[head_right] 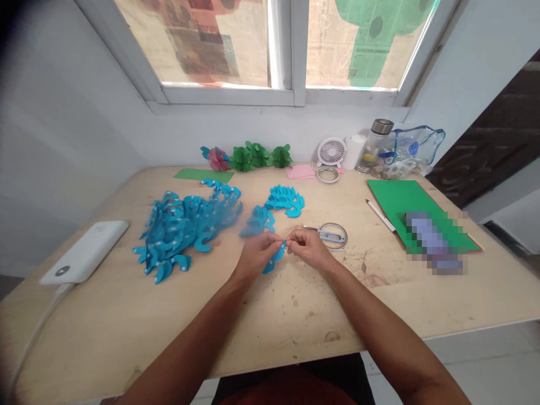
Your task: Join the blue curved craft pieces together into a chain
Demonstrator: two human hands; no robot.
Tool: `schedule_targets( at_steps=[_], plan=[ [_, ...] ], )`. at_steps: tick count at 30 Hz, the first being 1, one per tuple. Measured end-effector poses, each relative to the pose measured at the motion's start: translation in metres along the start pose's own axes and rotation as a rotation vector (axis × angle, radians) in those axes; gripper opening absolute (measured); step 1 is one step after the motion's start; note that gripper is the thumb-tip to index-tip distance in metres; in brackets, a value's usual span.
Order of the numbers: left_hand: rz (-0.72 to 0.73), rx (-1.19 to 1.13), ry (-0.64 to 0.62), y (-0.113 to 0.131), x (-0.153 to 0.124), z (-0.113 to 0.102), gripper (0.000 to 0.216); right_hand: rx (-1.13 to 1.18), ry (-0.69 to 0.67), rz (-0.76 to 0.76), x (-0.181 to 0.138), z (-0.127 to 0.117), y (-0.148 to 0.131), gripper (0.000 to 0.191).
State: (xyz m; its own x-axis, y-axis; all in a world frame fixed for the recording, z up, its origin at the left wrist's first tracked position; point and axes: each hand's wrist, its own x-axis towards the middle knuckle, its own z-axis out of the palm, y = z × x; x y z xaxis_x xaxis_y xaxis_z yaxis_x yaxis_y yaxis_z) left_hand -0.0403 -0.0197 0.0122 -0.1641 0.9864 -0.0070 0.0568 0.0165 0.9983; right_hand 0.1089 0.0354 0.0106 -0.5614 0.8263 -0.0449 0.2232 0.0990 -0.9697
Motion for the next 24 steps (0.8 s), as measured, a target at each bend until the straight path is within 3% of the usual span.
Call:
schedule_targets(
  at_steps=[6,14,24],
  plan=[
    [0.112,0.133,-0.012,-0.0016,-0.0012,0.0018,0.012,-0.056,0.062,-0.006,0.0012,0.0015,0.0049,0.013],
    [0.346,0.525,-0.033,-0.0006,-0.0060,0.0036,0.023,0.023,0.137,0.052,0.0044,0.0020,0.0085,0.016],
    [0.161,0.234,0.034,0.0016,-0.0016,-0.0002,0.022,-0.039,0.093,0.032,0.0013,0.0017,0.0047,0.015]
  ],
)
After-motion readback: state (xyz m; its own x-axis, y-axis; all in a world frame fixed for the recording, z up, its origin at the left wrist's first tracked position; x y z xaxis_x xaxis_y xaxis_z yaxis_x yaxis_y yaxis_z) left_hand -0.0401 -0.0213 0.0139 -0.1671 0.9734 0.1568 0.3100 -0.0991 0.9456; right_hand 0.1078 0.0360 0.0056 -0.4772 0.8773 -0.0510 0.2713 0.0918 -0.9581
